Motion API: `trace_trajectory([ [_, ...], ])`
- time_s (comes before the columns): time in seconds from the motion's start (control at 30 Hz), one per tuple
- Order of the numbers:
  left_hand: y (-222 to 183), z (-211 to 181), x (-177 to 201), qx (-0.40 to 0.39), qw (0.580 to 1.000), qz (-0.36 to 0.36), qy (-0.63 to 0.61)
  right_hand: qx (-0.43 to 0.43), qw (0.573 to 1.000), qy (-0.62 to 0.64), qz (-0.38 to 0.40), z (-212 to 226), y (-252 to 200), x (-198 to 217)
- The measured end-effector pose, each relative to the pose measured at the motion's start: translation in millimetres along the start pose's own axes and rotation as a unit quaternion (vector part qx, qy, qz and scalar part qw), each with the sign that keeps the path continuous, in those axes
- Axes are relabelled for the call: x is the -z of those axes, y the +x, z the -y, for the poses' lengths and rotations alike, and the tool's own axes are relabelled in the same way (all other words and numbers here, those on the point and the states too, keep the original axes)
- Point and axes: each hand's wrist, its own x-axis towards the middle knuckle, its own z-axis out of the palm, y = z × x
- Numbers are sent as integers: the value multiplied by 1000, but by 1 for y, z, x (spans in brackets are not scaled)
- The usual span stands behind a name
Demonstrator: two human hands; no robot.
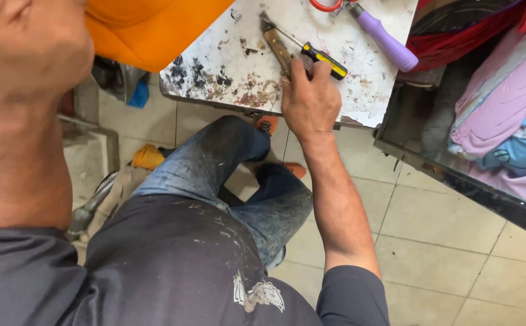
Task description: Repairing an orange leather bag by adjusting the strap and using a small tool for detailed work
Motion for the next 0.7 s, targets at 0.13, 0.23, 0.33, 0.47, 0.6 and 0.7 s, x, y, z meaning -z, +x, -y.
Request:
trace_trajectory([
  [0.13,-74,5,17,102,990,-2,-98,-11,1000,11,-19,-2,18,-11],
  [0.23,-101,-3,44,252,879,-96,-393,1,999,-16,-36,-11,39,-27],
  [0.33,-116,-4,71,199,815,-119,-530,-2,1000,-14,-14,-8,63,-24],
  [0.47,-234,-15,29,122,907,-150,-374,11,995,-52,-80,-11,93,-36],
  [0.6,-250,-26,51,330,657,-107,-670,-6,979,-79,-188,-27,81,-70],
  [0.7,-272,-24,57,321,674,-114,-656,3,971,-47,-235,-8,59,-51],
])
